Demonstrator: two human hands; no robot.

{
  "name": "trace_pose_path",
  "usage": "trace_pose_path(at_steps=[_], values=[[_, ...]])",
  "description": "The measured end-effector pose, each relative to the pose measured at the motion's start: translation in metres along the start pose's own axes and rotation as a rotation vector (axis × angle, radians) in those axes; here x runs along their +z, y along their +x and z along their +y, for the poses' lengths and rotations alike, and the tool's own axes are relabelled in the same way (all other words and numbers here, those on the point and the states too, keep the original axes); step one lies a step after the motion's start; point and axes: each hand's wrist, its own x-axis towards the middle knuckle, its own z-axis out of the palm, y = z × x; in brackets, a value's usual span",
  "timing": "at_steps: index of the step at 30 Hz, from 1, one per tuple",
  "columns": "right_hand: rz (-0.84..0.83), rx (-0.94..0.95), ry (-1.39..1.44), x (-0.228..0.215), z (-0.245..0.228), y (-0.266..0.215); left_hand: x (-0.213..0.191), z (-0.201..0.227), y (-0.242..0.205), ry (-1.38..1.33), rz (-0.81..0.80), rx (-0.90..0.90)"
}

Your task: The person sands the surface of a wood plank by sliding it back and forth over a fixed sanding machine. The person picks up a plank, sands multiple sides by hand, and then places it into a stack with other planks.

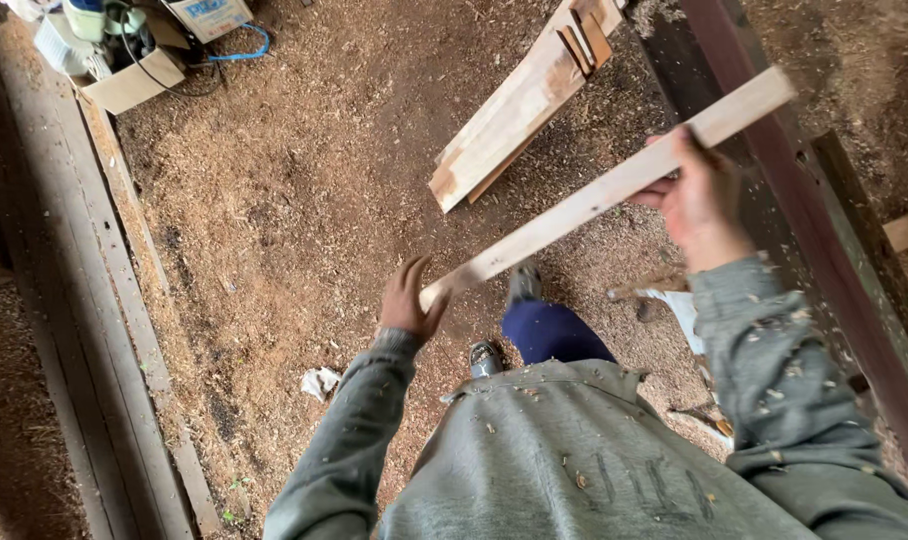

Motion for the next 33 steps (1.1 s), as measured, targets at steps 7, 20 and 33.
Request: trace_pose_path(at_steps=[7, 20, 33], values=[[0.062, -0.220, -0.346, 0.083, 0.134, 0.153, 0.024, 0.065, 0.241, -0.364, -0.051, 0.135], [0.042, 0.312, -0.498, 0.099, 0.322, 0.399, 0.202, -0.005, 0.475, -0.390, -0.415, -0.105], [0.078, 0.806, -0.530, 0.085, 0.328, 0.435, 0.250, -0.027, 0.506, -0.237, -0.411, -0.063]])
